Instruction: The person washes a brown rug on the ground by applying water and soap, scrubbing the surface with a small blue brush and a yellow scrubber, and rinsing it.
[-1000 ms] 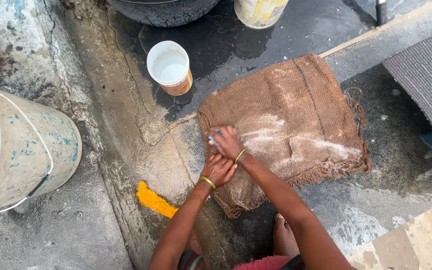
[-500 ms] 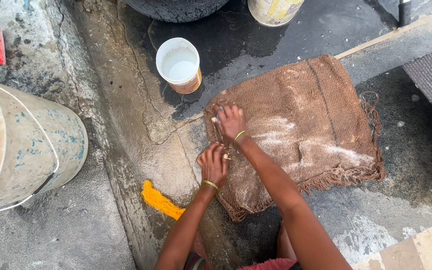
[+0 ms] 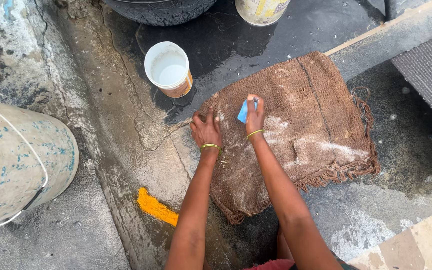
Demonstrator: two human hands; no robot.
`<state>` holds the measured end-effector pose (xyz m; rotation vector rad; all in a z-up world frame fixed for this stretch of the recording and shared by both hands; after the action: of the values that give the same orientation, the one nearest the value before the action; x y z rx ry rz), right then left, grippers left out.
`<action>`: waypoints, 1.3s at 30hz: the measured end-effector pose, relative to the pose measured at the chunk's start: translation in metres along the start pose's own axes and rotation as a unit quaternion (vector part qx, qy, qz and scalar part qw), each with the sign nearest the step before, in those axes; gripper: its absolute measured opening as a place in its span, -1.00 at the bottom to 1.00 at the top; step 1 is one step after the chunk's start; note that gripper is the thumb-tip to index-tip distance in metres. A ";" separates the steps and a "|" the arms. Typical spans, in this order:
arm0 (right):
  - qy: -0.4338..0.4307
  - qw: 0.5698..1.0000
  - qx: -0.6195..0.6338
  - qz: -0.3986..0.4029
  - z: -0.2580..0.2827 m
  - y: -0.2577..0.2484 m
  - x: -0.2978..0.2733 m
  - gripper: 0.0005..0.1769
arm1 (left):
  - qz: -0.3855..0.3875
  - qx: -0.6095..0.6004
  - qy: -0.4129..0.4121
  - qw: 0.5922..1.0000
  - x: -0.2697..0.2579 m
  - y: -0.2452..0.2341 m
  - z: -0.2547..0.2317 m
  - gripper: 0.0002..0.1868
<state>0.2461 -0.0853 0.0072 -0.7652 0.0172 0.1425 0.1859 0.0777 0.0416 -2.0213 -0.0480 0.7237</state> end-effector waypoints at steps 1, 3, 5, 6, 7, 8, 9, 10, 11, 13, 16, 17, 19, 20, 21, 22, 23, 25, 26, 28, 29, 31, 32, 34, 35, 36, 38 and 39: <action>-0.020 0.999 0.016 0.030 0.009 0.000 0.005 -0.58 | 0.001 0.000 0.001 1.000 -0.003 0.000 -0.001 -0.54; -0.060 0.993 0.048 0.087 0.033 0.001 0.013 -0.39 | 0.003 0.047 0.041 0.998 -0.006 0.005 -0.002 -0.46; -0.087 0.988 -0.071 0.105 0.058 0.012 0.010 -0.30 | -0.012 0.060 0.058 0.996 0.004 0.009 0.005 -0.39; -0.093 0.970 -0.203 0.092 0.070 0.024 0.001 -0.30 | -0.026 0.074 0.072 0.994 0.006 0.012 0.011 -0.31; -0.093 0.970 -0.205 0.091 0.077 0.033 -0.005 -0.30 | -0.027 0.073 0.074 0.994 0.009 0.014 0.018 -0.31; -0.137 0.945 -0.282 0.088 0.086 0.044 -0.015 -0.35 | -0.005 0.054 0.057 0.997 0.010 0.019 0.029 -0.28; -0.179 0.913 -0.356 0.083 0.091 0.051 -0.022 -0.39 | 0.016 0.037 0.041 0.998 0.009 0.022 0.041 -0.26; -0.178 0.914 -0.355 0.081 0.090 0.050 -0.023 -0.39 | 0.016 0.039 0.043 0.998 0.005 0.024 0.052 -0.26; -0.194 0.920 -0.311 0.139 0.090 0.054 -0.029 -0.38 | -0.019 0.039 0.045 0.998 -0.003 0.022 0.064 -0.27; -0.209 0.921 -0.265 0.197 0.093 0.052 -0.033 -0.38 | -0.053 0.038 0.046 0.997 -0.014 0.020 0.079 -0.28; -0.155 0.909 -0.311 0.232 0.079 0.028 -0.012 -0.49 | -0.002 0.031 -0.006 1.000 -0.026 0.019 0.092 -0.16; -0.132 0.914 -0.315 0.221 0.067 0.010 0.001 -0.57 | -0.036 0.068 0.003 0.997 -0.030 0.014 0.088 -0.18; -0.100 0.921 -0.352 0.134 0.045 -0.025 0.024 -0.53 | -0.071 0.105 0.012 0.992 -0.034 0.009 0.081 -0.19; -0.067 0.925 -0.355 0.120 0.029 -0.043 0.031 -0.51 | -0.097 0.136 0.024 0.986 -0.035 0.006 0.077 -0.22; -0.035 0.927 -0.357 0.105 0.014 -0.059 0.036 -0.50 | -0.123 0.167 0.035 0.978 -0.035 0.004 0.073 -0.25; -0.037 0.927 -0.357 0.104 0.004 -0.067 0.037 -0.50 | -0.124 0.166 0.034 0.978 -0.034 0.005 0.072 -0.25; 0.023 0.943 -0.325 0.071 -0.009 -0.077 0.037 -0.42 | -0.129 0.196 0.072 0.969 -0.033 0.007 0.066 -0.20; 0.084 0.952 -0.292 0.038 -0.020 -0.077 0.035 -0.33 | -0.133 0.226 0.112 0.958 -0.030 0.012 0.060 -0.15; 0.092 0.952 -0.290 0.035 -0.016 -0.066 0.032 -0.26 | -0.116 0.209 0.130 0.962 -0.027 0.014 0.060 -0.15; 0.094 0.940 -0.320 0.066 0.001 -0.040 0.016 -0.14 | -0.098 0.189 0.151 0.965 -0.022 0.017 0.063 -0.15; 0.089 0.927 -0.349 0.100 0.013 -0.022 0.001 -0.12 | -0.093 0.182 0.145 0.968 -0.021 0.017 0.066 -0.15; 0.043 0.901 -0.396 0.172 0.042 0.013 -0.023 -0.14 | -0.087 0.176 0.141 0.970 -0.019 0.021 0.068 -0.16; -0.017 0.901 -0.377 0.214 0.061 0.034 -0.035 -0.13 | -0.076 0.121 0.140 0.980 -0.017 0.023 0.071 -0.17; -0.078 0.896 -0.354 0.257 0.083 0.057 -0.051 -0.13 | -0.066 0.067 0.136 0.986 -0.015 0.030 0.080 -0.19; -0.164 0.868 -0.383 0.271 0.096 0.065 -0.056 -0.14 | -0.117 0.020 0.168 0.979 -0.017 0.027 0.083 -0.29; -0.249 0.832 -0.408 0.282 0.105 0.069 -0.062 -0.16 | -0.167 -0.028 0.199 0.965 -0.019 0.024 0.085 -0.38; -0.229 0.827 -0.382 0.343 0.098 0.056 -0.045 -0.16 | -0.142 0.057 0.160 0.975 -0.011 0.031 0.088 -0.29; -0.209 0.815 -0.358 0.404 0.089 0.045 -0.037 -0.17 | -0.116 0.137 0.116 0.977 -0.008 0.037 0.089 -0.19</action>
<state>0.2000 0.0036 0.0425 -1.4355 -0.1407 1.1880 0.1251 0.1246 -0.0168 -1.7845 -0.0441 0.3233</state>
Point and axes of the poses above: each hand's wrist, its own x-axis towards the middle knuckle, its own y-axis out of the palm, z = x × y, the point moved 5 cm from there along x, towards the middle knuckle, and after that the axes turned 11 degrees about z, right-handed, at the moved point
